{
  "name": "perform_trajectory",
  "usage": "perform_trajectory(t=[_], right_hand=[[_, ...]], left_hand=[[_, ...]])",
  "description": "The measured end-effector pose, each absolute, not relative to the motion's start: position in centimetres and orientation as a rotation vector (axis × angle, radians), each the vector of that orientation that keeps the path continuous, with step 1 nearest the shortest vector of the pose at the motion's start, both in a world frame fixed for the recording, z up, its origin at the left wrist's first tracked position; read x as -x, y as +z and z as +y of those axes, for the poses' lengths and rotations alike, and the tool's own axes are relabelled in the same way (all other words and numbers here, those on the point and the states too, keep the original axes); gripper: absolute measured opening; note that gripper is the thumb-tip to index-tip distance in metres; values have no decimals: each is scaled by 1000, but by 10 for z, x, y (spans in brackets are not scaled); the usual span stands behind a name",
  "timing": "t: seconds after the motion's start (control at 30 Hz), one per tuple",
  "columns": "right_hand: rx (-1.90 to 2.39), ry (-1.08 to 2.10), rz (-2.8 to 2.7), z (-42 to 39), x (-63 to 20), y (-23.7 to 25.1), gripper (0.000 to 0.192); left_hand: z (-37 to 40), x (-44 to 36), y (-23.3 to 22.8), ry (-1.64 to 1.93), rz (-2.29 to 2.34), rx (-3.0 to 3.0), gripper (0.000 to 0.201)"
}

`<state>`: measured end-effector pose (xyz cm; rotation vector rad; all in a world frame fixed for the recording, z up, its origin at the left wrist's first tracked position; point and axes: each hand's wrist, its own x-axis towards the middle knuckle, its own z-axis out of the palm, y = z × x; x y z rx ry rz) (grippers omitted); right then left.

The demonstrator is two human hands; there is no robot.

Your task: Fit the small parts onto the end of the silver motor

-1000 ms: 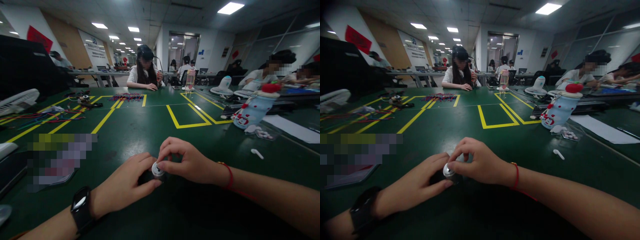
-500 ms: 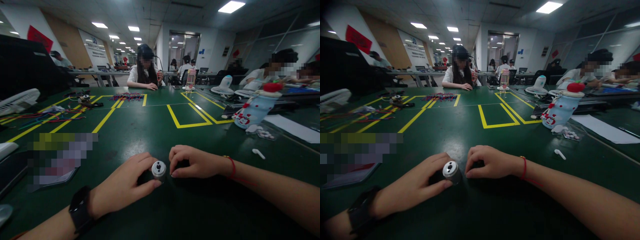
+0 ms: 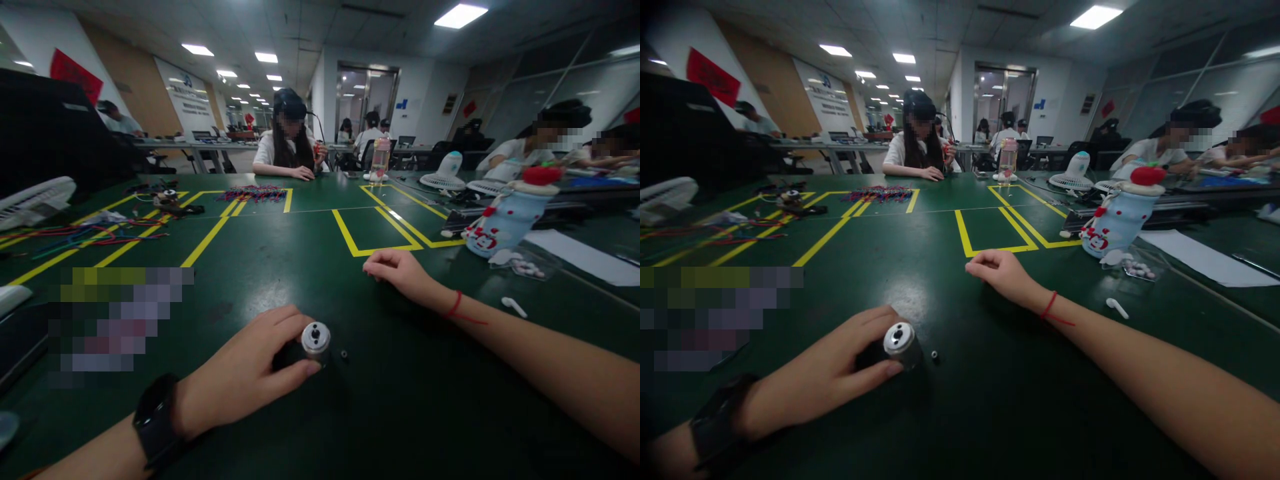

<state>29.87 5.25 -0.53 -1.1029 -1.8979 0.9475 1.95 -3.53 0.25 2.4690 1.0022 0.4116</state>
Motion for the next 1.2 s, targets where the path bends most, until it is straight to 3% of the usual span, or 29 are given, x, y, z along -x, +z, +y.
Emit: perform_trajectory(t=[0.3,0.53,0.77,0.93,1.2], right_hand=[[1189,766,-2054,56,-300,-13,23],[1068,567,-2335,41,-296,-4,10],[770,681,-2603,17,-282,8,34],[643,748,-2555,6,-267,6,13],[697,723,-2231,-9,-241,19,12]], left_hand=[[-38,-17,3,423,1011,-2479,24],[-41,-20,7,386,1006,-2442,19],[-37,-20,7,386,996,-2424,16],[-32,-20,4,402,986,-2429,17],[-31,-17,-3,409,1011,-2480,17]])
